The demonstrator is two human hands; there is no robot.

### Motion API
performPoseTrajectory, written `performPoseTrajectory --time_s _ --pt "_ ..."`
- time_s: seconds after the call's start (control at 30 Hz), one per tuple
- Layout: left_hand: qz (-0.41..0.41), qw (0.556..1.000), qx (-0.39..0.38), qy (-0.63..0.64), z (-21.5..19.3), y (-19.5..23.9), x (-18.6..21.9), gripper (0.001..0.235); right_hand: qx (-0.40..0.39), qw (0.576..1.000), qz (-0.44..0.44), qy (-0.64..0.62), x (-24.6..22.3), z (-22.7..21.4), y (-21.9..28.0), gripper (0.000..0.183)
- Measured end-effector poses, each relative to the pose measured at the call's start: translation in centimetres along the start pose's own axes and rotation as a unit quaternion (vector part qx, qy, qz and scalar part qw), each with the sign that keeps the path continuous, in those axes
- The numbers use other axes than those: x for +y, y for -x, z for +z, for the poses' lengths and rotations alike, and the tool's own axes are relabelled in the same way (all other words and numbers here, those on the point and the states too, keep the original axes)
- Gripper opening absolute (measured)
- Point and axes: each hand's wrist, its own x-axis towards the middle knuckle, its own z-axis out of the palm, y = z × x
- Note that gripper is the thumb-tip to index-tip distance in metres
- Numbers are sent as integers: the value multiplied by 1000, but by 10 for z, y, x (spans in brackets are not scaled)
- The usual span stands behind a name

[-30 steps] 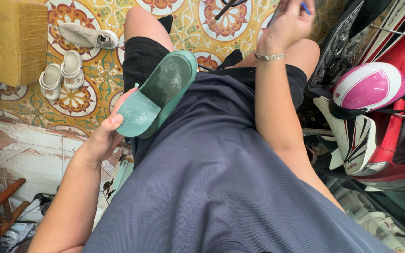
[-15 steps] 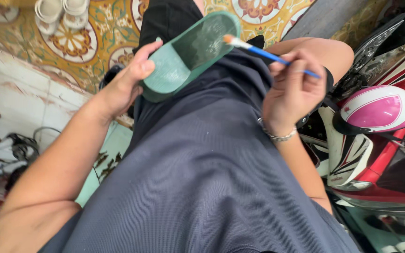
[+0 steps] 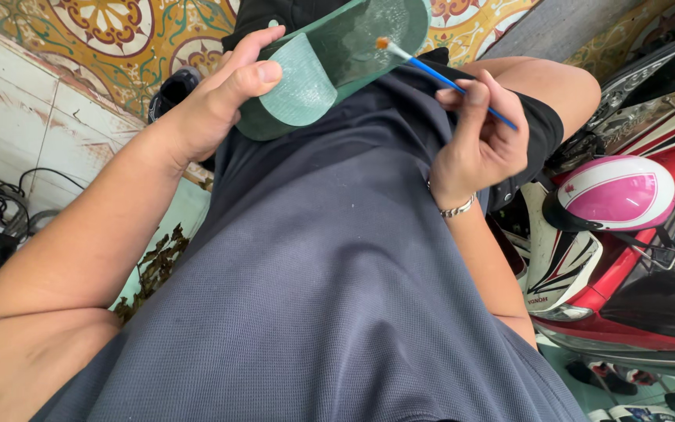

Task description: The person paints the sole of a green shoe using a small blue brush. They hold the shoe in their left hand and apply a clear or light-colored substance to the sole, focusing on the heel and arch areas. The person occasionally rotates the shoe to access different parts of the sole.

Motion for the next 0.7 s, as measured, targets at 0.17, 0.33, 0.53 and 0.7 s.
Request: performPoseTrajectory --time_s 0.17,0.33,0.53,0.7 --pt "29 1000 5 -12 -1 0 -6 103 -98 995 -17 14 -9 4 9 11" --pt "17 997 23 -67 0 3 -3 105 -7 1000 -11 17 -8 3 0 13" --pt "32 998 17 -55 1 2 -1 106 -137 982 -100 80 -25 4 6 14" --pt "30 998 17 -57 0 3 -1 106 -41 995 -68 67 -23 4 0 15"
